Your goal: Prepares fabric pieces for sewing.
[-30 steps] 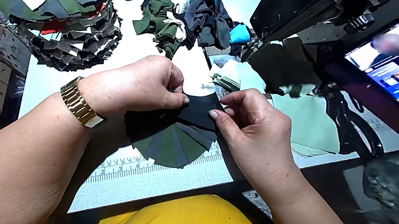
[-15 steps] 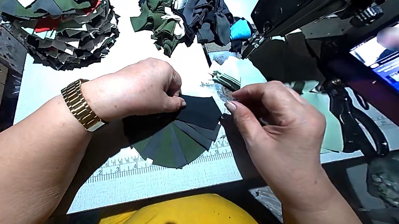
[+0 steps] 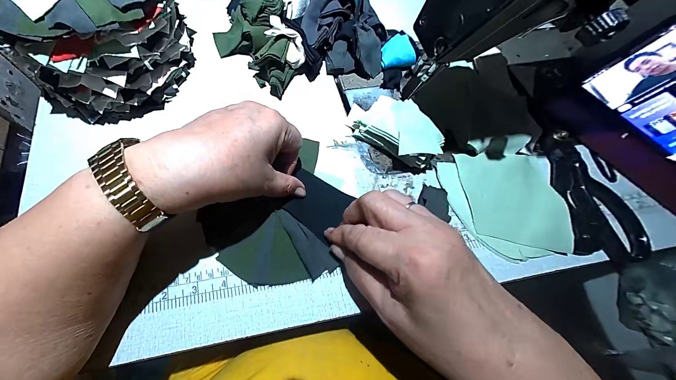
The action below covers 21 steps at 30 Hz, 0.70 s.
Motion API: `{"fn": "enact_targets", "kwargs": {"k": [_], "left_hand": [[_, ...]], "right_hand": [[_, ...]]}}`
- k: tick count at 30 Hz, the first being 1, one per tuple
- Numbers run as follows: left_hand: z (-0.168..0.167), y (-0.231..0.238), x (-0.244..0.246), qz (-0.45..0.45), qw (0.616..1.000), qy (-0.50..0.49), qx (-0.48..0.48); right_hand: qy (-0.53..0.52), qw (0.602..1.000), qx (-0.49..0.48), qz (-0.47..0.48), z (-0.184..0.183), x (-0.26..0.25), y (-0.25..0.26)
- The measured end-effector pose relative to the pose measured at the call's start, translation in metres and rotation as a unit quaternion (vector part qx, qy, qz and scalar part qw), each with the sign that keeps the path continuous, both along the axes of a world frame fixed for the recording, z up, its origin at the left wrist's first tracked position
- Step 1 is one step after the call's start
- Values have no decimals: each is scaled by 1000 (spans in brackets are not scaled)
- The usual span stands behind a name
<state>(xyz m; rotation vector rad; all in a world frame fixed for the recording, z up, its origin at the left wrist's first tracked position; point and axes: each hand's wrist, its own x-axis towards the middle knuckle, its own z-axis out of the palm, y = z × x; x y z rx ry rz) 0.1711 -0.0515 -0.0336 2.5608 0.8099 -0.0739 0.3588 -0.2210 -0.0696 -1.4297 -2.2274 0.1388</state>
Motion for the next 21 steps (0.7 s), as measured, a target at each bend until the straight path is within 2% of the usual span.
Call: {"fn": "enact_targets", "kwargs": {"k": [2,8,13,17,21], "left_hand": [[0,2,-2,-6,1000,-9,7],[7,-2,-6,-15,998,-49,38],[9,-17,1,-36,999,-7,38],[7,-22,5,-39,997,53,45],[6,-16,4,-43,997,58,15]], "right_hand": [[38,999,-8,1,5,8,-3],[88,991,62,-80,20,34,-3],[97,993,55,-23,4,20,-2],[37,998,37,39,-13,8,-1],[-4,998,36,42,-13,-4,-10]]}}
